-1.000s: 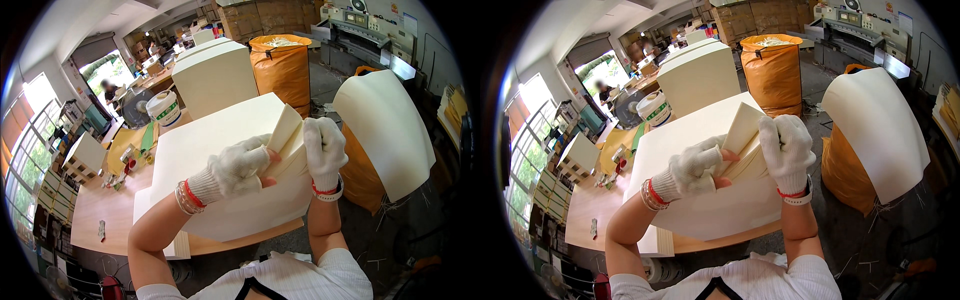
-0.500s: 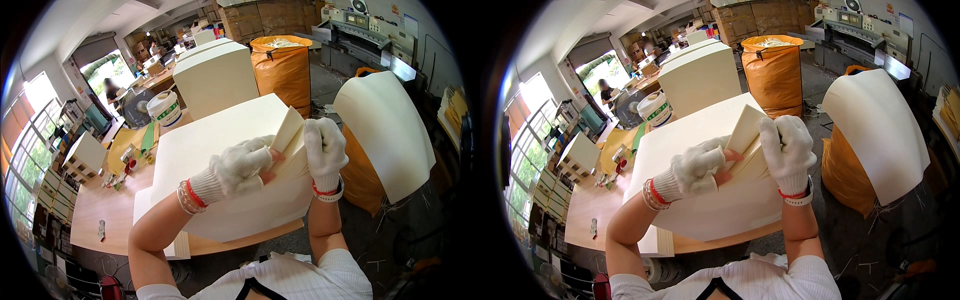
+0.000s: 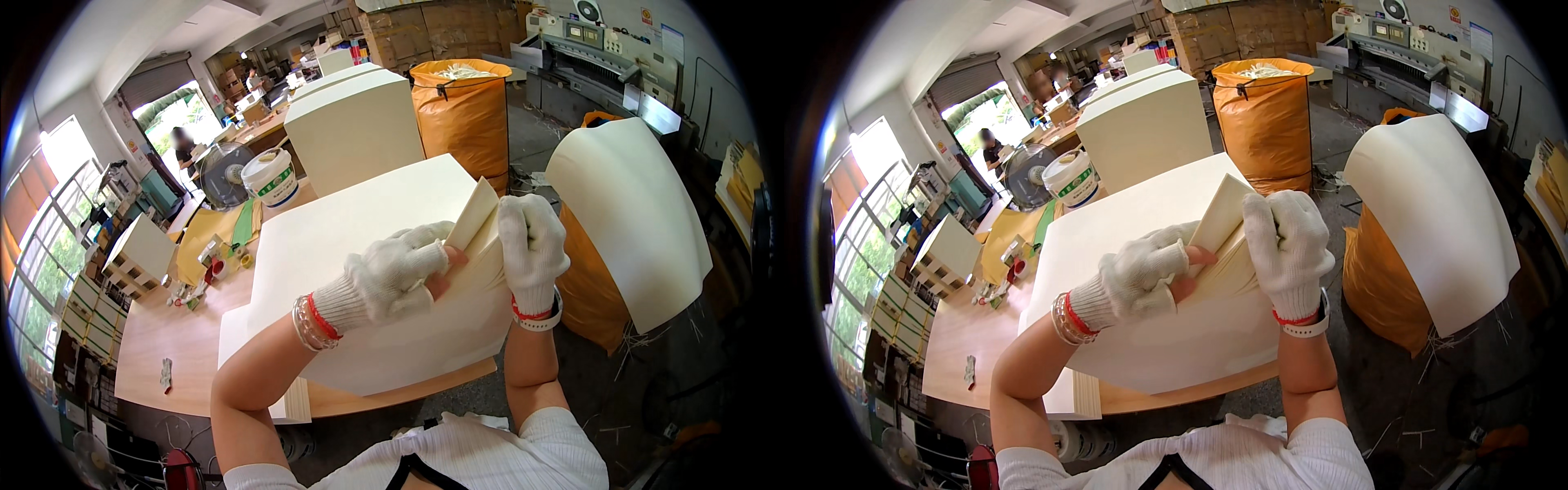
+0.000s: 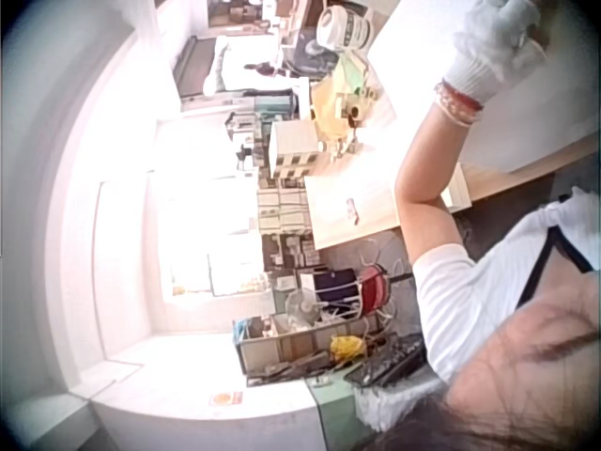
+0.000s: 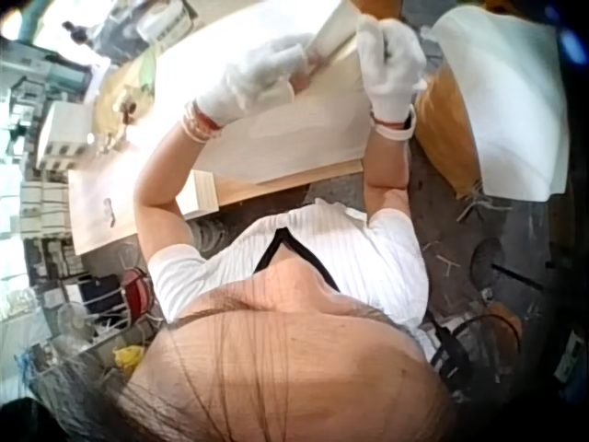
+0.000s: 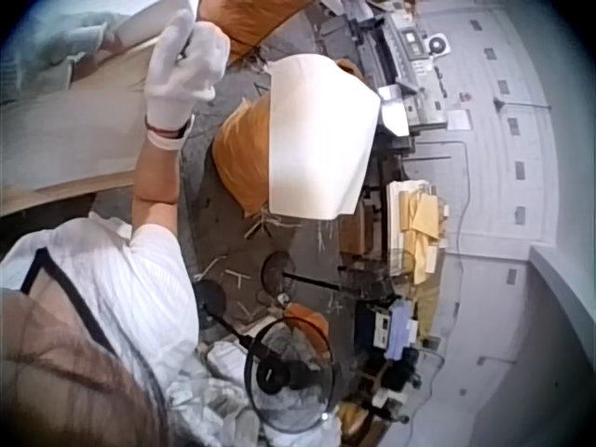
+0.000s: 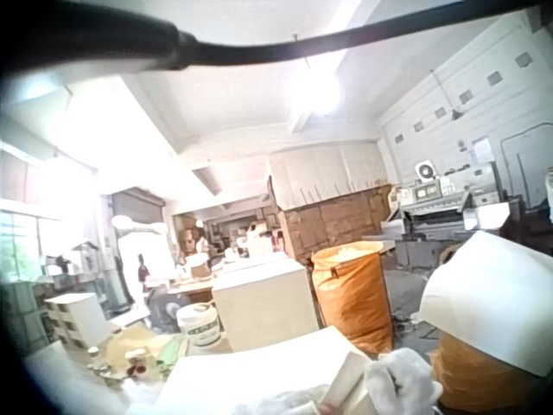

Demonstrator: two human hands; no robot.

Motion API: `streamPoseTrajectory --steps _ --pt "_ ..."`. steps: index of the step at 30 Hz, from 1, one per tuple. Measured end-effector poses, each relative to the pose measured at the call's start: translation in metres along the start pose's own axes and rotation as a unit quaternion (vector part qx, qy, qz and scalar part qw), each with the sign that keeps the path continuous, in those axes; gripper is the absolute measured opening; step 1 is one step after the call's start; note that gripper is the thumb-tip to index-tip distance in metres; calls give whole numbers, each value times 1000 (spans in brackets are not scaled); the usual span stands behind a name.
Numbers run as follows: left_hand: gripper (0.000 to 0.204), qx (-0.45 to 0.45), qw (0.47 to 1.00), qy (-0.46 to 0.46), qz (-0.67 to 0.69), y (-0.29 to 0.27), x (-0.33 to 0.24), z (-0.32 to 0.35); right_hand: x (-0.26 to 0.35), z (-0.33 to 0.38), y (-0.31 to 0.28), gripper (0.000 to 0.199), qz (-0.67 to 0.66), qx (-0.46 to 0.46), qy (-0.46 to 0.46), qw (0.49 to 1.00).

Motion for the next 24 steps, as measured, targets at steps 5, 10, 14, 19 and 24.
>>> streamPoseTrajectory --steps 5,10,14,19,24 --pt "45 -24 999 -33 -16 -1 -1 2 0 0 -2 9 -6 -11 -3 1000" --pt "42 -24 1000 -7 -16 0 0 2 2 1 -1 10 -22 -18 -20 999" --pt "38 3 1000 -1 11 4 3 0 0 0 0 10 -10 -11 1 1000" --pt "32 -46 998 -19 -27 -3 -2 0 -2 2 -2 7 -11 -20 -12 1000" --pt "32 -42 999 6 -9 4 6 2 6 2 1 3 9 13 -49 999"
Point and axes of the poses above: each hand's wrist, its own z-axis away from the middle knuckle, its own y-axis out of the palm, x = y × z, the point moved 8 cm from there along -z, towards the middle knuckle, and after that the axes turned 12 degrees about -z, right-handed, at the moved point
